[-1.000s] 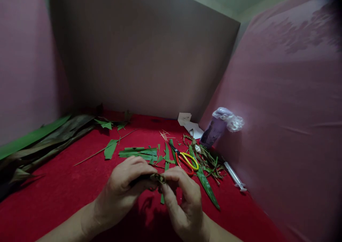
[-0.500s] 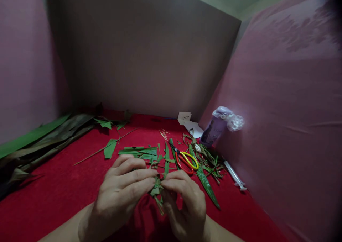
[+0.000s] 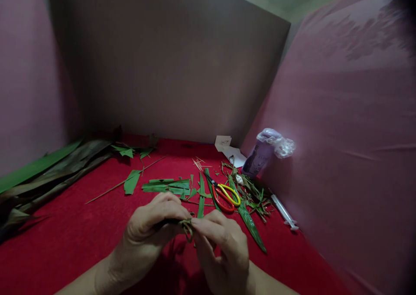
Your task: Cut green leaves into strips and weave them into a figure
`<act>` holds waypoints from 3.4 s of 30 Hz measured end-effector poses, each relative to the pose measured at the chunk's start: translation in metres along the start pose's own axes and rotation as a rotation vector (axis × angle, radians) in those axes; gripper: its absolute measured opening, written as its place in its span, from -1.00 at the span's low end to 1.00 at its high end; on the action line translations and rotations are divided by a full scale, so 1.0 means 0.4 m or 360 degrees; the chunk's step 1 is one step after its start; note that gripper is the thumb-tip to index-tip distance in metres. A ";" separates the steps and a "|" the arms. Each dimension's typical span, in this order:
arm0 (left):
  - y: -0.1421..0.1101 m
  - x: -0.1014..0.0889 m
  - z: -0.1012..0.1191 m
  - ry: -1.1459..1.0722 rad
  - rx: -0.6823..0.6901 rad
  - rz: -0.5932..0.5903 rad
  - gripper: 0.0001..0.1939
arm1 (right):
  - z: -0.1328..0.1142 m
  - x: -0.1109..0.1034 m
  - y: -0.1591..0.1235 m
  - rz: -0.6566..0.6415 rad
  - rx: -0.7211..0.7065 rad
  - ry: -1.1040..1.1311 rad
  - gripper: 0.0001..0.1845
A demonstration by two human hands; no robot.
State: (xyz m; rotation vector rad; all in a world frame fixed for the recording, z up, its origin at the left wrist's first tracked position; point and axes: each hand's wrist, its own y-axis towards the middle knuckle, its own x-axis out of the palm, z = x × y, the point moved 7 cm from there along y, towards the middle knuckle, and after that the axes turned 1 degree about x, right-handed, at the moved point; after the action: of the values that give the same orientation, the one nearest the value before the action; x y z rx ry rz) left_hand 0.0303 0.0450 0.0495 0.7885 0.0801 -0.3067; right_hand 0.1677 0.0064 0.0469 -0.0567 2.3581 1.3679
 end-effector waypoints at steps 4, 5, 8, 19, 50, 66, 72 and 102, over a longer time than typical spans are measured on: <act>-0.001 0.009 0.025 0.0227 0.0185 -0.0199 -0.83 | -0.003 0.005 0.003 -0.0067 -0.0030 -0.0071 -0.48; -0.002 0.007 0.033 0.0292 0.0258 -0.0203 -0.82 | -0.004 0.006 0.004 -0.0087 -0.0027 -0.0064 -0.49; -0.005 0.004 0.057 0.0483 0.0455 -0.0180 -0.70 | -0.009 0.007 0.004 -0.0112 -0.0004 -0.0057 -0.51; 0.008 0.009 0.098 0.0708 0.0617 -0.0128 -0.78 | -0.002 0.011 -0.019 0.0009 -0.0024 -0.0127 -0.61; -0.010 0.036 0.086 0.0968 0.0775 -0.0300 -0.74 | 0.006 0.001 0.066 -0.0508 0.0170 0.0226 -0.92; -0.002 0.038 0.079 0.1009 0.0779 -0.0343 -0.76 | 0.042 0.006 0.067 -0.0607 0.0558 0.0510 -0.91; -0.010 0.054 0.067 0.1038 0.0751 -0.0456 -0.73 | 0.033 0.011 0.068 -0.0746 0.0460 0.0477 -0.88; -0.020 0.034 0.101 0.1130 0.0866 -0.0238 -0.76 | 0.085 0.006 0.048 -0.0501 0.0898 0.0918 -0.89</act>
State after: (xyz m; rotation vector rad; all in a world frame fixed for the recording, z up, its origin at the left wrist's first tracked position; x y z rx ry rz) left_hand 0.0390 0.0080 0.0700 1.4097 0.7498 -0.1752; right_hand 0.1724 0.0453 0.0470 -0.7039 2.9479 0.5457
